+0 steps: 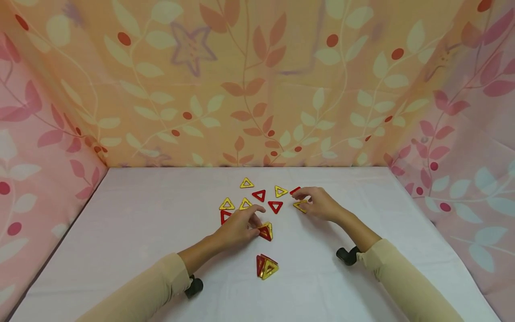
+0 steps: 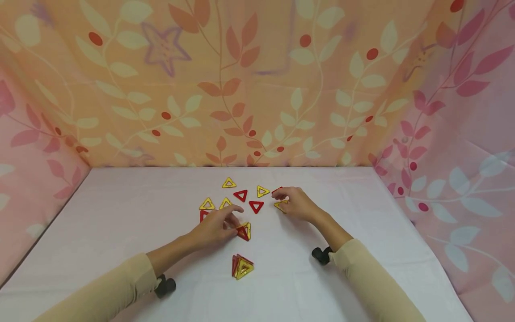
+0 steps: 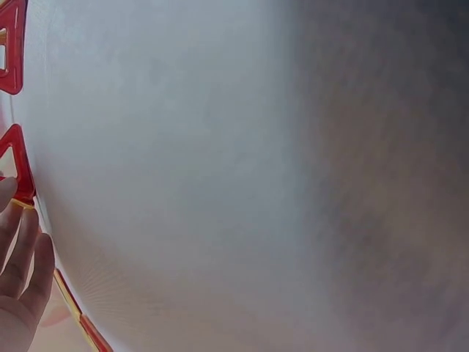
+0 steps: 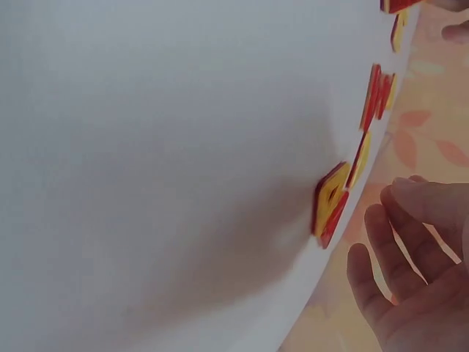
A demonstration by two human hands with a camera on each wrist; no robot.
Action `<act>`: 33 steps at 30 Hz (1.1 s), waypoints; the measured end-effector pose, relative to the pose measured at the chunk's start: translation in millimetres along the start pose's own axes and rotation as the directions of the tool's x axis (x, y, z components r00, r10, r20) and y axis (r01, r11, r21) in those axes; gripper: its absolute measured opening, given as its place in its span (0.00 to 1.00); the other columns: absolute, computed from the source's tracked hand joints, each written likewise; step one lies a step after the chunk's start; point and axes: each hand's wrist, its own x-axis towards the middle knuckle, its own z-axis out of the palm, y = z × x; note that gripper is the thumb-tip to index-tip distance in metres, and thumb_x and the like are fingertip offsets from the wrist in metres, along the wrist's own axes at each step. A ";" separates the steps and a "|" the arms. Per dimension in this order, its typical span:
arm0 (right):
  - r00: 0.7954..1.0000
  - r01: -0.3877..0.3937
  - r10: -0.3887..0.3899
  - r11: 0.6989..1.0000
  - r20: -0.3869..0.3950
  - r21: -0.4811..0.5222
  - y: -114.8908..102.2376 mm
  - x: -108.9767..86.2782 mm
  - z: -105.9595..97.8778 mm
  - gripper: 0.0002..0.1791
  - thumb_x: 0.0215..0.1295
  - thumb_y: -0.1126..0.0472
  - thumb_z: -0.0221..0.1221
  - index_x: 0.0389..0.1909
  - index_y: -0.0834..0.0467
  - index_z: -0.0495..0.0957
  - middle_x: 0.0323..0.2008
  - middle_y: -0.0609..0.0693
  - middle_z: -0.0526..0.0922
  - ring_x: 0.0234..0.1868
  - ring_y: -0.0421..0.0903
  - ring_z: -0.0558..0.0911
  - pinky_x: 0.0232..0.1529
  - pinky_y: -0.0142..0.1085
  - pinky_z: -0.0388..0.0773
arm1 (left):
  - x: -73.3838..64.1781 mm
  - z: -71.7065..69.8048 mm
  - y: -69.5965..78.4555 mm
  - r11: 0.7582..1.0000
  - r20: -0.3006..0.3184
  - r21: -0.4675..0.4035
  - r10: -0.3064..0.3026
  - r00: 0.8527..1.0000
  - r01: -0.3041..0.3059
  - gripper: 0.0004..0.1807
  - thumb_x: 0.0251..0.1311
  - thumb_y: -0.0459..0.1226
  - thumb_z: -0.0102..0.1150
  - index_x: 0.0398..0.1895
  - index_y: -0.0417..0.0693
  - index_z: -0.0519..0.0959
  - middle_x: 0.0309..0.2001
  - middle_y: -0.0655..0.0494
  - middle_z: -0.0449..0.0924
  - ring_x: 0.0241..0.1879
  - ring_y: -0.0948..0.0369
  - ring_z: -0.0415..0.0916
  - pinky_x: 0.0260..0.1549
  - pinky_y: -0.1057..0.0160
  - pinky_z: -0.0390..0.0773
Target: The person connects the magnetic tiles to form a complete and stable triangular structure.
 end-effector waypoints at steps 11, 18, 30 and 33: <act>0.998 -0.061 0.061 0.998 -0.005 -0.006 24.0 -1.3 -0.7 0.18 0.59 0.77 0.55 0.49 0.64 0.82 0.45 0.55 0.85 0.49 0.54 0.80 0.50 0.51 0.76 | -0.2 -1.4 -2.7 1.000 -0.031 0.013 -0.011 0.999 0.011 0.27 0.59 0.31 0.69 0.62 0.49 0.72 0.37 0.62 0.83 0.40 0.63 0.79 0.45 0.65 0.81; 0.997 -0.083 0.083 0.996 -0.005 -0.027 29.0 -0.8 2.5 0.18 0.59 0.77 0.55 0.48 0.63 0.83 0.45 0.53 0.85 0.49 0.51 0.80 0.55 0.53 0.75 | 0.6 -1.4 -4.0 1.000 -0.035 0.022 -0.018 0.999 0.019 0.27 0.59 0.32 0.69 0.62 0.49 0.73 0.38 0.63 0.84 0.41 0.63 0.80 0.45 0.65 0.81; 0.996 -0.083 0.084 0.996 0.010 -0.039 26.8 -2.4 6.1 0.17 0.59 0.77 0.55 0.46 0.62 0.83 0.44 0.51 0.85 0.49 0.51 0.80 0.57 0.52 0.75 | 0.2 -2.5 -3.4 0.999 -0.033 0.025 -0.020 0.999 0.021 0.27 0.58 0.32 0.70 0.61 0.48 0.73 0.38 0.62 0.83 0.40 0.63 0.79 0.45 0.65 0.80; 0.997 -0.069 0.070 0.997 0.019 -0.030 27.0 -2.6 5.6 0.18 0.58 0.78 0.54 0.45 0.62 0.83 0.45 0.52 0.84 0.49 0.51 0.80 0.57 0.52 0.75 | 0.2 -2.8 -3.4 1.000 -0.037 0.025 -0.012 0.999 0.013 0.27 0.58 0.32 0.70 0.61 0.48 0.73 0.37 0.62 0.84 0.39 0.62 0.79 0.45 0.63 0.81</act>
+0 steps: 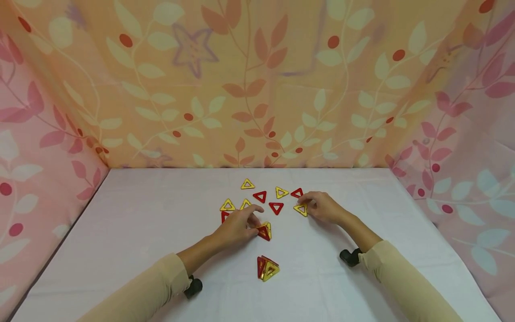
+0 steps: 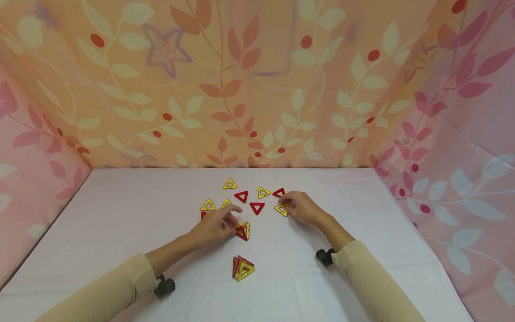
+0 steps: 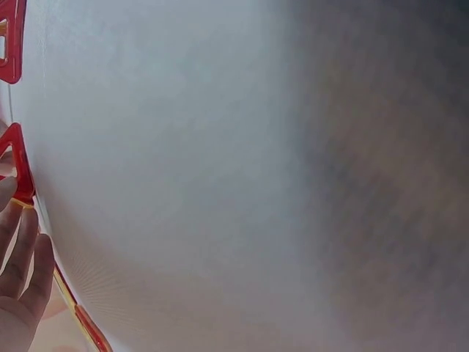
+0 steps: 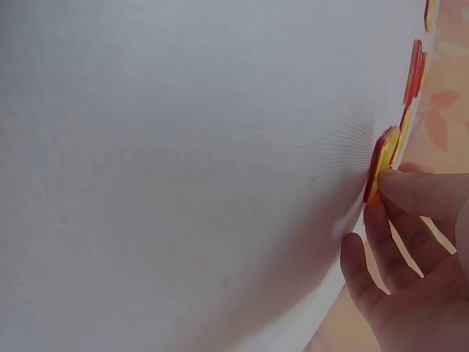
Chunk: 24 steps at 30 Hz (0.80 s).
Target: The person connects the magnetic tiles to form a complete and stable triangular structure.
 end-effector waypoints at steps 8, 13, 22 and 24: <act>0.998 0.023 -0.023 1.000 0.053 0.001 -1.9 -3.6 1.3 0.17 0.57 0.79 0.58 0.46 0.62 0.82 0.45 0.51 0.84 0.48 0.50 0.80 0.55 0.51 0.76 | 0.2 0.5 0.2 1.000 0.001 -0.004 -0.004 1.000 0.004 0.27 0.58 0.32 0.70 0.61 0.47 0.73 0.37 0.62 0.84 0.40 0.62 0.79 0.45 0.63 0.81; 0.997 0.036 -0.034 0.999 0.066 -0.025 -3.5 -5.0 3.6 0.19 0.57 0.77 0.62 0.50 0.63 0.81 0.43 0.51 0.83 0.46 0.48 0.79 0.53 0.48 0.76 | -0.2 0.7 -0.4 1.000 0.000 -0.010 0.000 1.000 0.000 0.27 0.58 0.32 0.70 0.61 0.47 0.73 0.37 0.62 0.84 0.40 0.62 0.79 0.44 0.62 0.81; 0.989 0.100 -0.096 0.995 0.112 -0.025 -10.0 -6.9 8.4 0.19 0.58 0.74 0.66 0.51 0.64 0.81 0.43 0.50 0.84 0.46 0.47 0.80 0.53 0.47 0.77 | 0.6 1.4 -1.9 1.000 0.000 0.001 0.003 1.000 -0.003 0.27 0.58 0.32 0.70 0.61 0.47 0.73 0.36 0.63 0.82 0.38 0.64 0.78 0.43 0.65 0.81; 0.987 0.104 -0.101 0.994 0.124 -0.019 -12.0 -7.6 9.8 0.18 0.58 0.74 0.65 0.51 0.64 0.81 0.43 0.49 0.84 0.46 0.47 0.80 0.53 0.46 0.77 | 0.5 1.6 -1.7 1.000 0.005 -0.002 -0.002 1.000 0.002 0.27 0.58 0.32 0.70 0.61 0.47 0.73 0.36 0.63 0.82 0.38 0.64 0.78 0.43 0.65 0.81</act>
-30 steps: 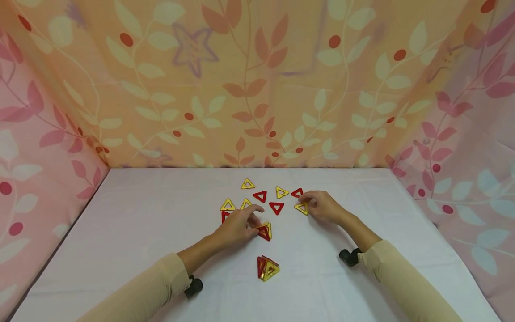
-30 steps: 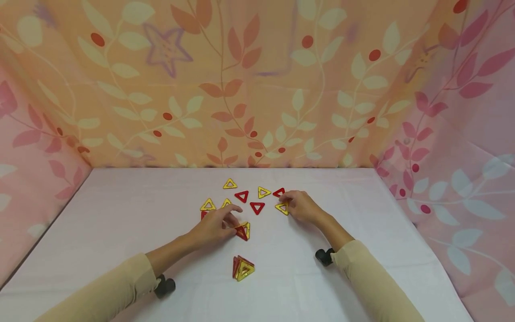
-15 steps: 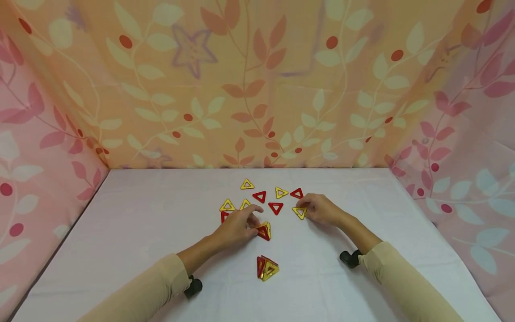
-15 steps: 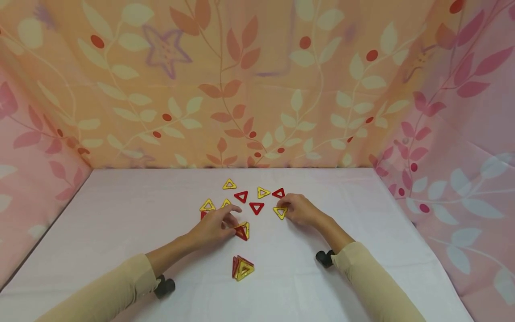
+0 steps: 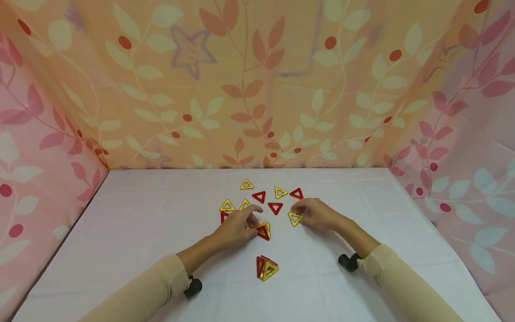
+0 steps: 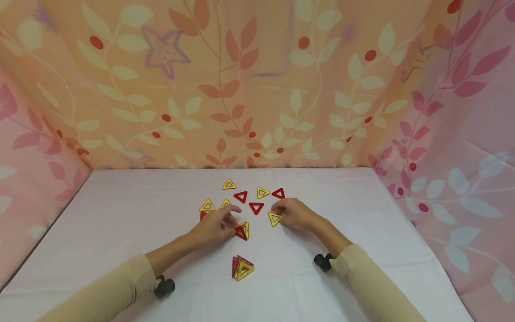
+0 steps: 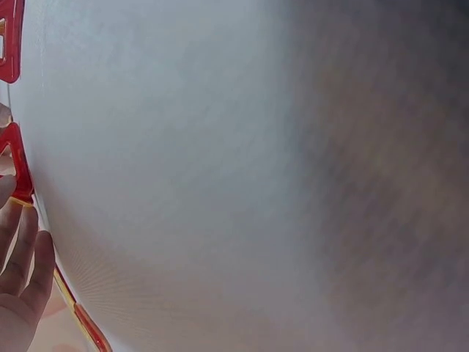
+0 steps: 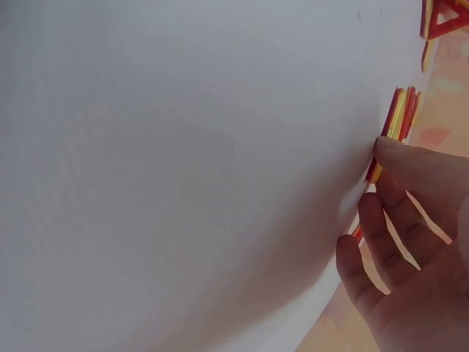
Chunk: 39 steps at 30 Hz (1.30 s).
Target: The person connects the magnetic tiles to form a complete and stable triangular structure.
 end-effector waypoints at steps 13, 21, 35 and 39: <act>0.995 -0.030 0.030 1.000 0.093 0.004 -21.2 2.5 9.9 0.17 0.61 0.68 0.67 0.52 0.60 0.83 0.48 0.46 0.85 0.49 0.43 0.81 0.56 0.44 0.77 | 0.6 1.0 -0.8 1.000 0.005 0.010 -0.014 1.000 0.014 0.27 0.58 0.32 0.70 0.61 0.47 0.73 0.35 0.64 0.81 0.38 0.64 0.78 0.45 0.64 0.80; 0.995 -0.029 0.026 0.999 0.099 0.021 -29.1 5.6 15.6 0.18 0.61 0.67 0.67 0.53 0.60 0.82 0.48 0.47 0.85 0.50 0.43 0.81 0.58 0.45 0.76 | 0.2 0.0 0.6 1.000 0.009 0.006 -0.017 1.000 0.017 0.27 0.58 0.32 0.70 0.61 0.47 0.73 0.35 0.64 0.81 0.38 0.64 0.78 0.45 0.63 0.80; 0.995 0.009 -0.010 1.000 0.094 0.013 -37.2 10.1 22.0 0.17 0.60 0.67 0.68 0.51 0.61 0.83 0.45 0.46 0.85 0.47 0.42 0.81 0.55 0.44 0.77 | 0.2 -0.7 -0.9 1.000 0.014 0.005 -0.023 1.000 0.023 0.27 0.58 0.32 0.69 0.62 0.49 0.73 0.35 0.65 0.81 0.38 0.65 0.77 0.46 0.65 0.80; 0.995 0.021 -0.021 1.000 0.094 0.003 -39.4 10.9 23.1 0.17 0.60 0.67 0.68 0.51 0.61 0.83 0.45 0.46 0.86 0.47 0.42 0.81 0.55 0.43 0.77 | 0.2 -0.8 -0.6 1.000 0.015 0.003 -0.025 1.000 0.025 0.27 0.58 0.32 0.69 0.61 0.49 0.73 0.35 0.65 0.81 0.38 0.65 0.77 0.45 0.65 0.80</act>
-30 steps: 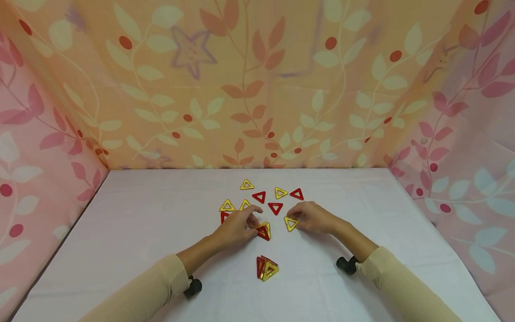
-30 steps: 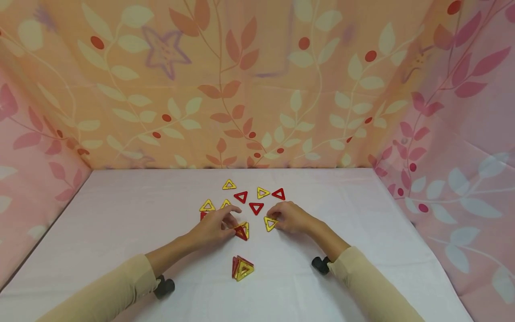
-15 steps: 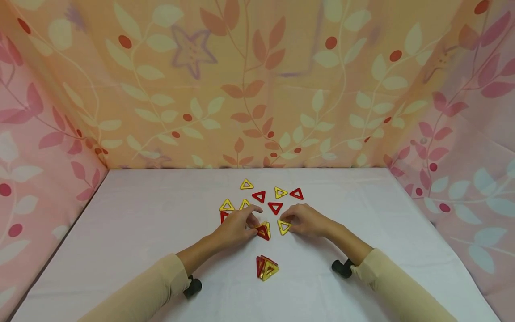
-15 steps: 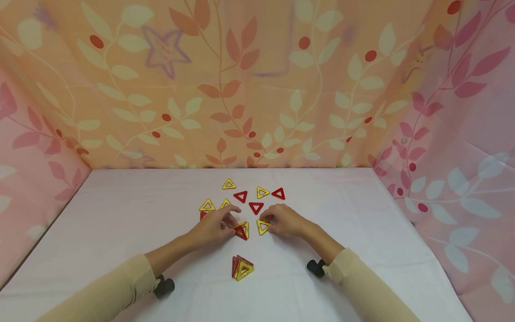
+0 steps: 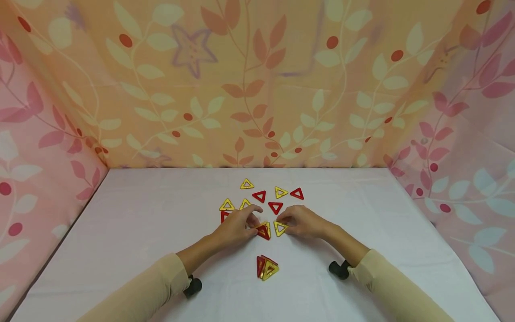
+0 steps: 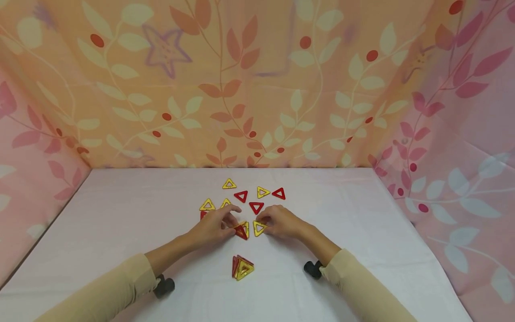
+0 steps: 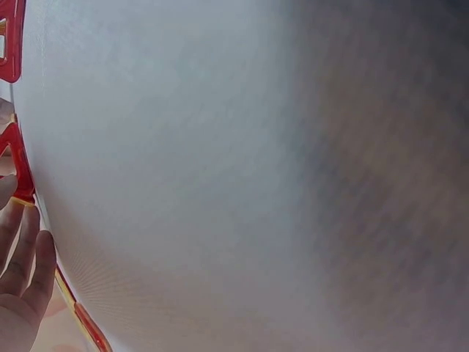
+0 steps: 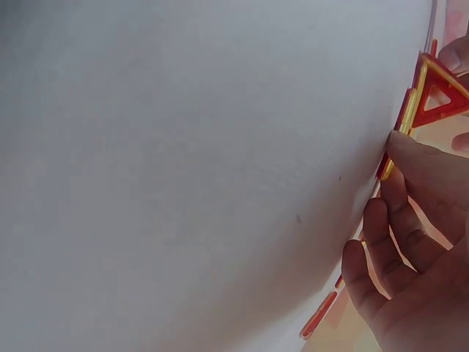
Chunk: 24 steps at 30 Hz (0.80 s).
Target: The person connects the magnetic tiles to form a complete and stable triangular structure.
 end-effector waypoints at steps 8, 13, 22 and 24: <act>1.000 0.008 -0.008 1.000 0.001 -0.006 -4.1 1.6 1.4 0.17 0.60 0.66 0.68 0.51 0.60 0.84 0.45 0.46 0.86 0.47 0.41 0.81 0.56 0.43 0.77 | 0.4 -1.3 1.7 1.000 0.004 -0.005 -0.001 1.000 0.001 0.27 0.58 0.32 0.69 0.61 0.47 0.73 0.35 0.64 0.81 0.38 0.64 0.77 0.46 0.63 0.80; 1.000 0.014 -0.014 1.000 0.001 -0.016 -5.3 2.2 2.0 0.17 0.60 0.66 0.68 0.51 0.60 0.84 0.45 0.46 0.86 0.46 0.41 0.81 0.55 0.44 0.77 | 0.9 -1.3 0.5 1.000 0.005 -0.006 0.021 1.000 -0.021 0.27 0.58 0.31 0.69 0.61 0.46 0.73 0.35 0.63 0.81 0.38 0.64 0.77 0.45 0.62 0.80; 1.000 0.011 -0.011 1.000 0.006 -0.014 -7.4 4.1 4.1 0.16 0.60 0.65 0.69 0.50 0.58 0.84 0.44 0.44 0.86 0.46 0.40 0.80 0.55 0.44 0.76 | 0.3 -1.2 0.5 1.000 0.005 -0.007 0.023 1.000 -0.023 0.26 0.58 0.31 0.69 0.60 0.46 0.73 0.35 0.63 0.82 0.38 0.64 0.77 0.46 0.61 0.80; 1.000 0.009 -0.009 1.000 0.004 -0.015 -7.8 4.4 4.8 0.16 0.60 0.65 0.69 0.50 0.58 0.84 0.44 0.44 0.86 0.45 0.40 0.80 0.55 0.43 0.76 | 0.6 -1.1 0.5 1.000 0.006 -0.005 0.022 1.000 -0.022 0.26 0.58 0.31 0.69 0.60 0.46 0.73 0.35 0.63 0.82 0.38 0.64 0.77 0.46 0.61 0.80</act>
